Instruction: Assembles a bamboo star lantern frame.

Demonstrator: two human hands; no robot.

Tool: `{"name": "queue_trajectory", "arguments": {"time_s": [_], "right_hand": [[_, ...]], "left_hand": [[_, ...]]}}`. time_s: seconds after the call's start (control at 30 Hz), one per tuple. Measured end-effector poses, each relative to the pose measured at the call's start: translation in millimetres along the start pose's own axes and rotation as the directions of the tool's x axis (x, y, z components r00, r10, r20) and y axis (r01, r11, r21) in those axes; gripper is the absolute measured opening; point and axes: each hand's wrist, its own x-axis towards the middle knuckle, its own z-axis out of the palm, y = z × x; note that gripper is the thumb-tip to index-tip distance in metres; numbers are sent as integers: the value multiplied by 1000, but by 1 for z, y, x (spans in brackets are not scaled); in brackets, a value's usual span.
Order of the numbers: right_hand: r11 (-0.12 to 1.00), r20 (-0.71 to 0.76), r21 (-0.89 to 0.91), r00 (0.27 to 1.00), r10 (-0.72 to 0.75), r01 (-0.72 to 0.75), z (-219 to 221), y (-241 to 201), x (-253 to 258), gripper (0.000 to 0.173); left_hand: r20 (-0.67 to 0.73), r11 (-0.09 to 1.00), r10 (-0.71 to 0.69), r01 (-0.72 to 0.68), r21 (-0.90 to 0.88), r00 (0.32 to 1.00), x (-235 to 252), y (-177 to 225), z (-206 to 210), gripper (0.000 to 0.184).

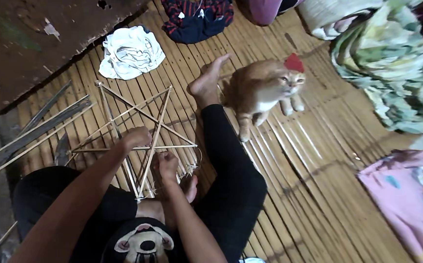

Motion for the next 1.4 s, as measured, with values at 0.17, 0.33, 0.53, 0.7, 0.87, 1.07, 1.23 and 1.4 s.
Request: {"name": "queue_trajectory", "arguments": {"time_s": [0.17, 0.33, 0.53, 0.7, 0.87, 1.07, 1.23, 1.4], "right_hand": [[1000, 26, 22, 1000, -5, 4, 3, -2, 2, 14], [1000, 41, 1, 999, -15, 15, 8, -6, 9, 15], [999, 52, 43, 998, -23, 20, 11, -5, 12, 15], [997, 45, 70, 999, -18, 15, 11, -7, 10, 16], [992, 35, 124, 999, -15, 10, 9, -7, 8, 15], [999, 107, 19, 994, -35, 33, -11, -4, -1, 18], [993, 130, -70, 987, -89, 99, -26, -15, -13, 21], [926, 109, -261, 961, -253, 273, -36, -19, -16, 16]], "left_hand": [[7, 999, 6, -6, 37, 1000, 2, 0, -1, 19], [27, 1000, 12, -13, 13, 1000, 3, 0, -2, 19], [26, 999, 31, -31, 9, 999, 6, -4, -2, 17], [42, 992, 81, -85, 89, 996, 5, -3, -4, 17], [33, 980, 137, -140, 138, 990, 1, -4, -6, 21], [-131, 977, 123, -97, 189, 984, -29, 4, -18, 27], [-257, 976, 213, -217, 12, 943, -62, 8, -27, 26], [-303, 944, 245, -298, -143, 921, -91, 15, 1, 19]]}}
